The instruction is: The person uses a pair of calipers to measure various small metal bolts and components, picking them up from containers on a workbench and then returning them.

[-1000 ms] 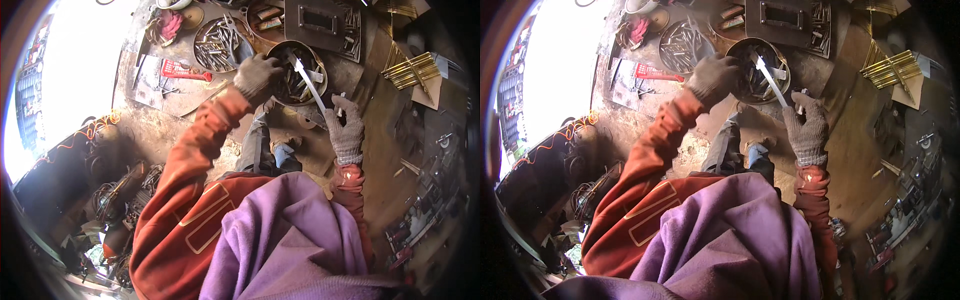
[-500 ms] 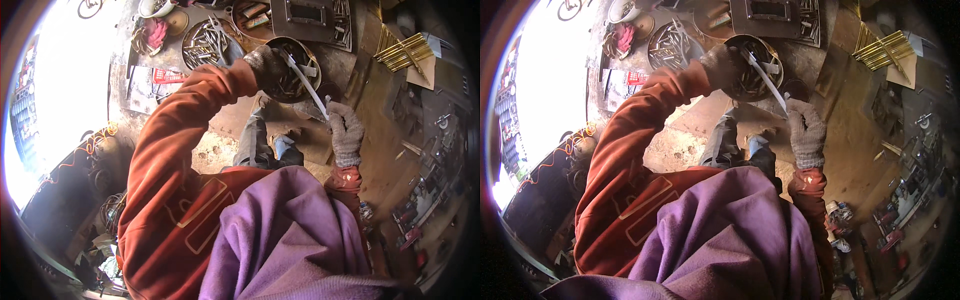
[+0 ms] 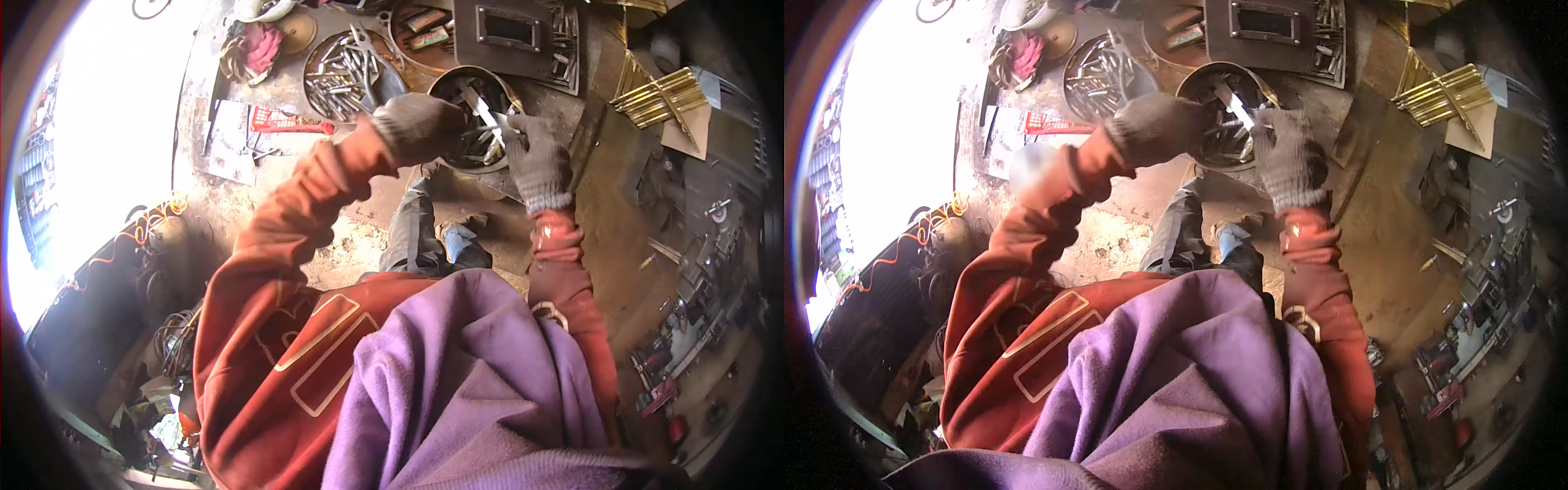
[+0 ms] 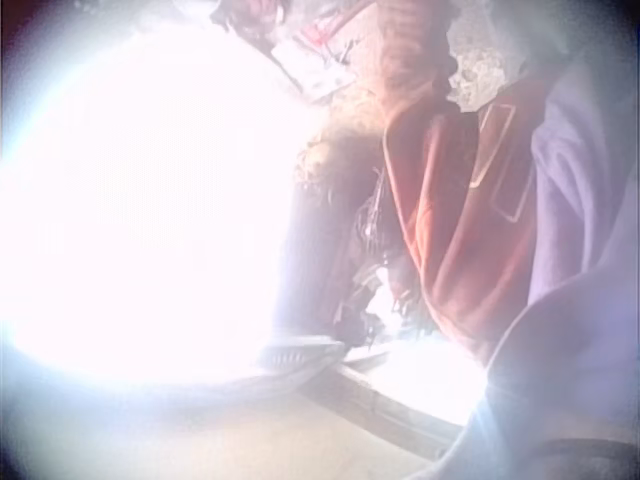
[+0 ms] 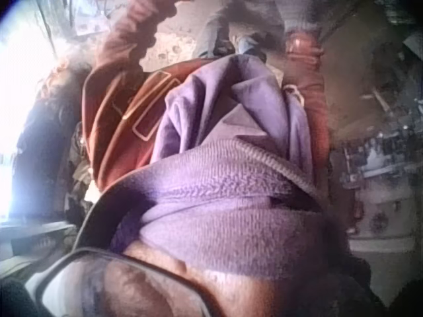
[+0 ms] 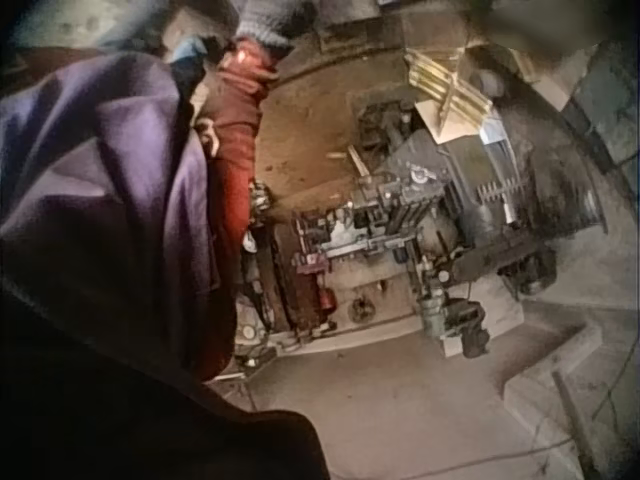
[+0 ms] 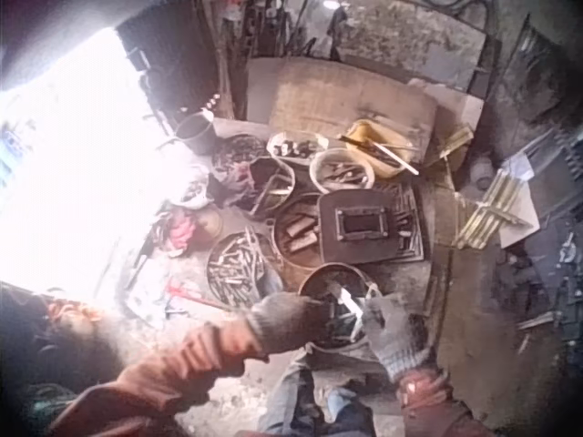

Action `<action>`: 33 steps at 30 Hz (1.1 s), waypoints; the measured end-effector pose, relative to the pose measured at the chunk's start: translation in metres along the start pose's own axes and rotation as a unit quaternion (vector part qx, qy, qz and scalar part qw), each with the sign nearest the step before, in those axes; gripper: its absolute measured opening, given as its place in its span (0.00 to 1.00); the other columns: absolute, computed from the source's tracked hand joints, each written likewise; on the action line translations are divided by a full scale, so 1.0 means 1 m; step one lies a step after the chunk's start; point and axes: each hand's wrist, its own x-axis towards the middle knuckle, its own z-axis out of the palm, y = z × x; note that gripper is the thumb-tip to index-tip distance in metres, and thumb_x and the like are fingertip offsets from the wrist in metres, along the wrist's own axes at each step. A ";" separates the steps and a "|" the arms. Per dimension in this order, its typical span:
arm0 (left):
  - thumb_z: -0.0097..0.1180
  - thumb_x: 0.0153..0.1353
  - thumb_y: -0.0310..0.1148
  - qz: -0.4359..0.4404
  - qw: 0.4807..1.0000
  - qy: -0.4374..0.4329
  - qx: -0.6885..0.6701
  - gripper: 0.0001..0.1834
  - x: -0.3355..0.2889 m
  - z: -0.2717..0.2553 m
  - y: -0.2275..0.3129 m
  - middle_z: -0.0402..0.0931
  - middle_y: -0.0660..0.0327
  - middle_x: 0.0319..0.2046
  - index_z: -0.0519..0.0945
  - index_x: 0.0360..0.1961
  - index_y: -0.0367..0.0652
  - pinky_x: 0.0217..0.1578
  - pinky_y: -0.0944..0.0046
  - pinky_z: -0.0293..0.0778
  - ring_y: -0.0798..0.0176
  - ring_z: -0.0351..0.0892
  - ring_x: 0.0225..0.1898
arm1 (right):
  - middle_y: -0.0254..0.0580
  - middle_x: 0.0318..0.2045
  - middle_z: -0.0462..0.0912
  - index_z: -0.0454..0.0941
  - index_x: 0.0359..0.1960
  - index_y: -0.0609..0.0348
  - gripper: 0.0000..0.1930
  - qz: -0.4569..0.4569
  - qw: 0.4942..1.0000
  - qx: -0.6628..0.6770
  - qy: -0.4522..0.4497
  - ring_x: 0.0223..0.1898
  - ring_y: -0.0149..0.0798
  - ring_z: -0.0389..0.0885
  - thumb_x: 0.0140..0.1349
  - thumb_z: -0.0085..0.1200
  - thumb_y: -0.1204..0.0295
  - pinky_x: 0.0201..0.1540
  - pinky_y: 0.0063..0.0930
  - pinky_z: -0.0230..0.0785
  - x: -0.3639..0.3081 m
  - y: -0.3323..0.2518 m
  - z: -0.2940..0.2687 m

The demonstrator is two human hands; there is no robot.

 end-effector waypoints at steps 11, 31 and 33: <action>0.63 0.58 0.31 -0.016 0.701 0.204 -0.683 0.49 -0.082 0.023 0.038 0.80 0.56 0.31 0.50 0.76 0.40 0.27 0.69 0.73 0.67 0.77 0.26 | 0.58 0.47 0.75 0.77 0.47 0.57 0.16 -0.034 0.949 -0.298 -0.093 0.42 0.59 0.84 0.60 0.60 0.65 0.43 0.48 0.79 0.038 0.002 0.058; 0.60 0.62 0.22 -0.093 0.675 0.234 -0.694 0.19 -0.075 0.060 0.067 0.85 0.54 0.41 0.78 0.55 0.33 0.46 0.66 0.80 0.61 0.85 0.44 | 0.37 0.35 0.85 0.84 0.45 0.65 0.22 0.064 0.980 0.185 0.030 0.34 0.29 0.78 0.58 0.71 0.59 0.39 0.27 0.73 -0.030 0.043 -0.045; 0.58 0.64 0.23 -0.099 0.708 0.241 -0.657 0.18 -0.072 0.062 0.074 0.85 0.56 0.41 0.79 0.55 0.35 0.47 0.67 0.79 0.63 0.85 0.44 | 0.38 0.34 0.84 0.84 0.44 0.63 0.20 0.031 0.986 0.152 0.058 0.33 0.31 0.78 0.58 0.71 0.61 0.39 0.28 0.73 -0.039 0.036 -0.050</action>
